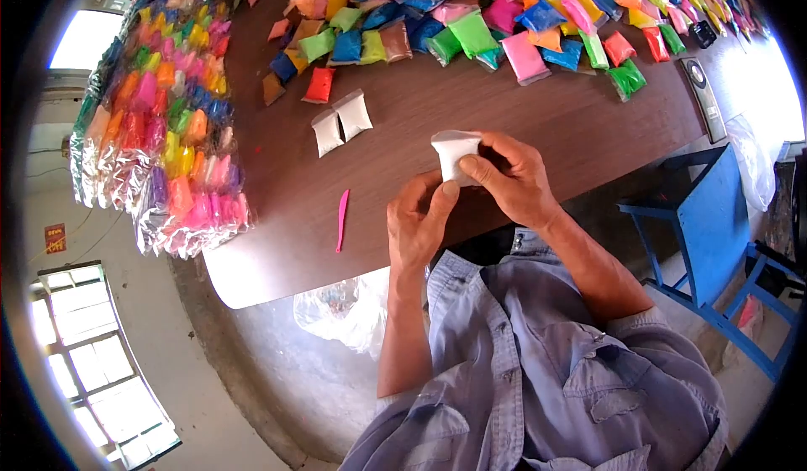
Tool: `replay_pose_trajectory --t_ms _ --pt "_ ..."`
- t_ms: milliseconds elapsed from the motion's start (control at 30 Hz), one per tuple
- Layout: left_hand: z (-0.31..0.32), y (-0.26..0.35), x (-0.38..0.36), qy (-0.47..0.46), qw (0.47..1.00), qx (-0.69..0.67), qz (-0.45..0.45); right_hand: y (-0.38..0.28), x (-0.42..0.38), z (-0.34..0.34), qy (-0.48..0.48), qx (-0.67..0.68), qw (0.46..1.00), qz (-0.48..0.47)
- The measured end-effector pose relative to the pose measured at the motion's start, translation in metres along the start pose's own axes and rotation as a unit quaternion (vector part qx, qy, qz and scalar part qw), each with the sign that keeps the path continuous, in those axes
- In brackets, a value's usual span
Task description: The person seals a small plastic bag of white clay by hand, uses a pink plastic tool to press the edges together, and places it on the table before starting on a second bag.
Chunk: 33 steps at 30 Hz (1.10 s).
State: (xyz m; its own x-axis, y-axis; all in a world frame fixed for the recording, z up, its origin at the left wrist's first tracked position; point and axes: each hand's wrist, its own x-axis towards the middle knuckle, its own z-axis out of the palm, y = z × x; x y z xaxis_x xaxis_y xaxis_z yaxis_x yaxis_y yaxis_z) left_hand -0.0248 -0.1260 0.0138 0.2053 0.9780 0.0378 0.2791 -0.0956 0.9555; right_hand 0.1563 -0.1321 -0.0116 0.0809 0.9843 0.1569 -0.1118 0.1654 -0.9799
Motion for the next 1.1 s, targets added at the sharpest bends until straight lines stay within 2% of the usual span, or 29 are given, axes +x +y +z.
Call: replay_pose_trajectory --t_ms 33,167,233,367,433,633,733,833,933,1100 --pt "0.000 0.000 0.000 0.003 1.000 -0.013 -0.025 0.001 0.000 0.001 0.018 0.029 0.999 0.002" --pt "0.006 -0.007 0.001 0.024 1.000 -0.001 -0.007 -0.003 -0.001 0.002 0.012 0.054 0.998 0.015" --pt "0.005 -0.008 0.001 0.032 0.998 0.046 0.002 -0.004 -0.001 0.000 -0.013 -0.001 1.000 0.021" --pt "0.003 -0.010 0.001 0.035 0.998 0.060 0.004 -0.004 -0.001 0.001 -0.021 -0.014 1.000 0.015" --pt "0.002 -0.009 0.000 0.016 0.999 0.030 -0.010 -0.004 -0.001 0.003 0.002 -0.006 1.000 0.000" --pt "0.000 -0.003 0.001 0.007 0.999 -0.037 -0.023 0.001 -0.002 0.003 -0.011 -0.022 1.000 -0.012" --pt "0.002 -0.007 0.002 0.022 0.999 -0.042 0.023 0.000 -0.001 0.004 -0.018 -0.063 0.997 -0.031" --pt "0.001 -0.015 0.001 0.038 0.999 -0.001 -0.010 -0.008 0.000 0.004 -0.023 -0.101 0.993 -0.046" --pt "0.001 -0.010 0.000 0.030 0.999 0.034 0.002 -0.003 -0.001 0.003 -0.018 -0.055 0.998 0.005" --pt "0.003 0.005 0.001 0.017 1.000 -0.023 0.005 -0.002 -0.001 0.002 -0.009 -0.060 0.998 -0.009"
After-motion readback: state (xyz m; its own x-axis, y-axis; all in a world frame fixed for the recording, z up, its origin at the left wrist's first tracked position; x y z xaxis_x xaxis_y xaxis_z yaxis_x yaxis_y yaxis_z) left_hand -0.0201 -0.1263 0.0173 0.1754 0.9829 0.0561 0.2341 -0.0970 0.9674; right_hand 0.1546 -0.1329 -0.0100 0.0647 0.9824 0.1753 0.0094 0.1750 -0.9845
